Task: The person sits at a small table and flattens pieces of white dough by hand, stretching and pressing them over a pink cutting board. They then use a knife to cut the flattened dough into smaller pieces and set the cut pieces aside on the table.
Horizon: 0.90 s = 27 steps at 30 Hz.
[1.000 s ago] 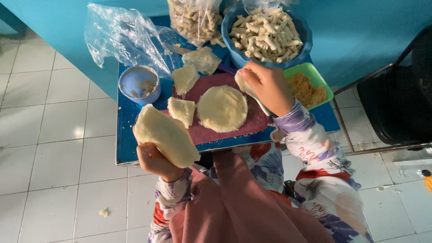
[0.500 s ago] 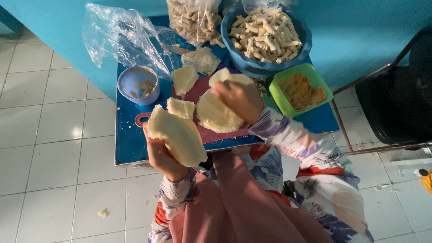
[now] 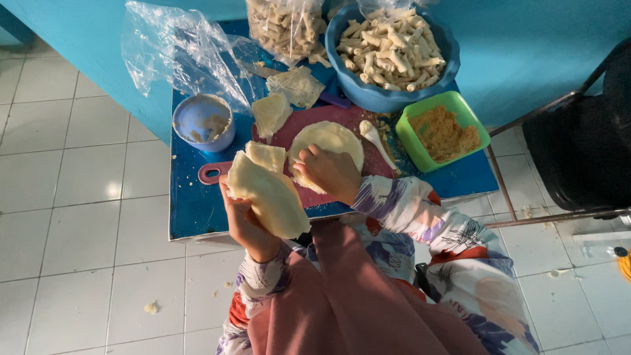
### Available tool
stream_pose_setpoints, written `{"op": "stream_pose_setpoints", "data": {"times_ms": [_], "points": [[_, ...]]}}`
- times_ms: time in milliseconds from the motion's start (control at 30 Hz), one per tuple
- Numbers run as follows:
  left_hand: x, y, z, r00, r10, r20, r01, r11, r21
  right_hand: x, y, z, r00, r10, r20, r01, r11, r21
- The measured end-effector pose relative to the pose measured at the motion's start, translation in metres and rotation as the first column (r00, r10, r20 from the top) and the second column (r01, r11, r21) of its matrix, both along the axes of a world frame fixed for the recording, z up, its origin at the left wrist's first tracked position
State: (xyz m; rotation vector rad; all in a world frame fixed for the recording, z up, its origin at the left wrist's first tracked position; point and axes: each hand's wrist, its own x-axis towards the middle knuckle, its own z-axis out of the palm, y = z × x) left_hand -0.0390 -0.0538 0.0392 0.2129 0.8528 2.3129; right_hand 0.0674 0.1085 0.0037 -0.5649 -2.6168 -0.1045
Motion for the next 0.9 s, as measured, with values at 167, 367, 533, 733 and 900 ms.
{"op": "stream_pose_setpoints", "data": {"times_ms": [167,367,533,733,900], "points": [[-0.001,0.001,-0.002,0.977,-0.122,-0.175,0.148,0.979,0.142,0.007,0.000,0.033,0.994,0.045,-0.098,-0.077,0.934,-0.348],[0.010,0.013,-0.015,0.948,-0.197,-0.251,0.239,0.960,0.147,0.044,-0.016,0.108,0.907,0.202,-0.370,-0.356,0.838,-0.414],[0.026,0.016,-0.018,0.917,-0.204,-0.344,0.246,0.965,0.085,0.060,-0.044,0.141,0.864,0.371,-0.341,-0.471,0.834,-0.287],[0.030,0.019,-0.018,0.890,-0.205,-0.406,0.245,0.968,0.047,0.059,-0.045,0.139,0.904,0.256,-0.343,-0.365,0.879,-0.306],[0.031,0.018,-0.020,0.904,-0.186,-0.386,0.204,0.979,0.007,0.061,-0.029,0.138,0.883,0.293,-0.366,-0.458,0.707,-0.539]]}}
